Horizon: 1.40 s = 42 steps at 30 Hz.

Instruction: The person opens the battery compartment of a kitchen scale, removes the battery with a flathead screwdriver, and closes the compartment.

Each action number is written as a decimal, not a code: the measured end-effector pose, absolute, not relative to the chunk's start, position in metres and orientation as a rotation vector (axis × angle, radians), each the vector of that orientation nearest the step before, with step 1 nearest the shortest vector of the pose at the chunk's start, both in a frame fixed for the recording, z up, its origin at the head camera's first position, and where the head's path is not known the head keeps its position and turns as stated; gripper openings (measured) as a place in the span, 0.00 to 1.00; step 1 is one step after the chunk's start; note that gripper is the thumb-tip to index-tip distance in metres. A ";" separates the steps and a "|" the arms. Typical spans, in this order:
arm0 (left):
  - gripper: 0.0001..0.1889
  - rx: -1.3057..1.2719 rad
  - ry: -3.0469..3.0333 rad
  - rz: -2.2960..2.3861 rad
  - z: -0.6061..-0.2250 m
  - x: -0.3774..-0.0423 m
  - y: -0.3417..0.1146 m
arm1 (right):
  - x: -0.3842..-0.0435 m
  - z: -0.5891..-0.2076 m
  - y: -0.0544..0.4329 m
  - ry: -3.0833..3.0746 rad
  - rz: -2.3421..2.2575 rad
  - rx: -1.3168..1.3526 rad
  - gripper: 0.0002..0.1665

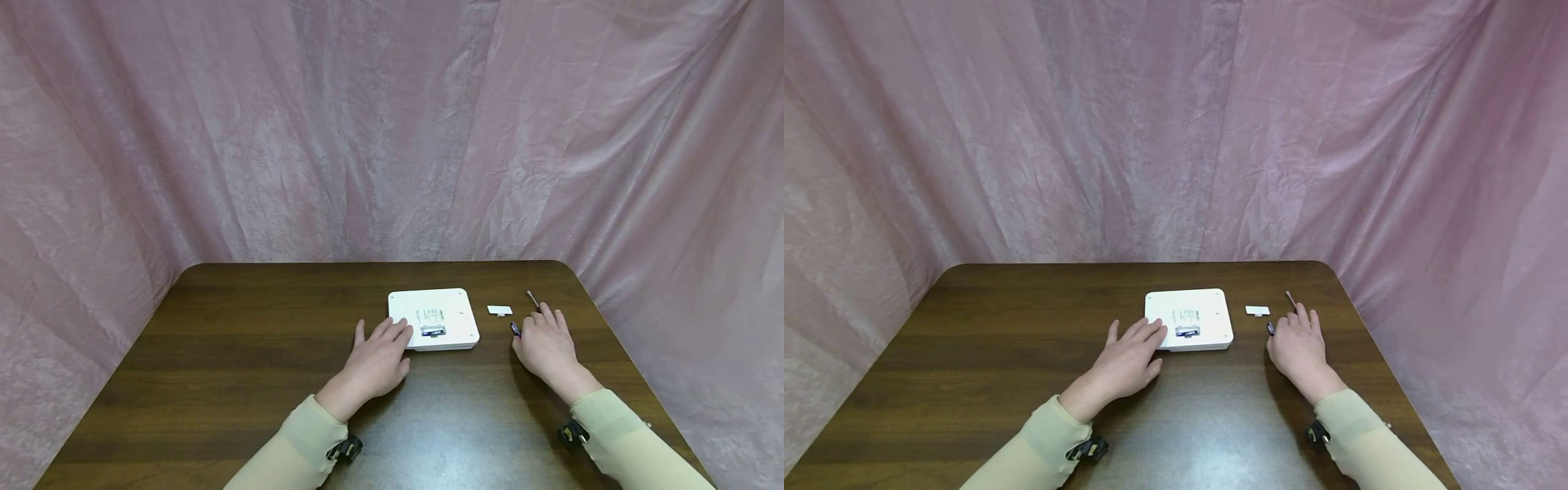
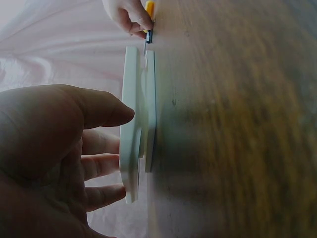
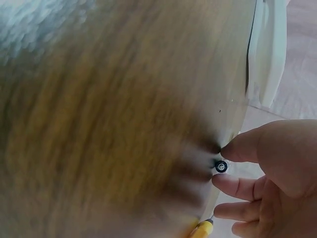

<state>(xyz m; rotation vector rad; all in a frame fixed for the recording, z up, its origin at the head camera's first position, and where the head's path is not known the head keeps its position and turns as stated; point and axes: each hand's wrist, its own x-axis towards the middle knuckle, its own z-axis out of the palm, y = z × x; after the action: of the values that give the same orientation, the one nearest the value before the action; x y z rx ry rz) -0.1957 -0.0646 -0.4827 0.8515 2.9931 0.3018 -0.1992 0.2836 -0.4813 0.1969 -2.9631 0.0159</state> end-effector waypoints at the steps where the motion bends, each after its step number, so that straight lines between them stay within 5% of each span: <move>1: 0.32 0.850 2.992 0.301 -0.483 -0.196 -0.065 | -0.199 -0.481 0.283 -2.960 0.014 0.198 0.22; 25: 0.33 0.831 2.981 0.291 -0.482 -0.197 -0.065 | -0.199 -0.465 0.270 -2.837 0.142 0.291 0.33; 42: 0.33 0.841 2.979 0.300 -0.482 -0.196 -0.065 | -0.207 -0.453 0.230 -2.781 0.249 0.509 0.28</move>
<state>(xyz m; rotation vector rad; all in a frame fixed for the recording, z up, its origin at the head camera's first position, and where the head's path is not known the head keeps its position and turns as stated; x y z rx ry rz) -0.1959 -0.0650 -0.4816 0.8406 2.9795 0.3002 -0.2065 0.2297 -0.4529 0.5094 -2.7811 0.2492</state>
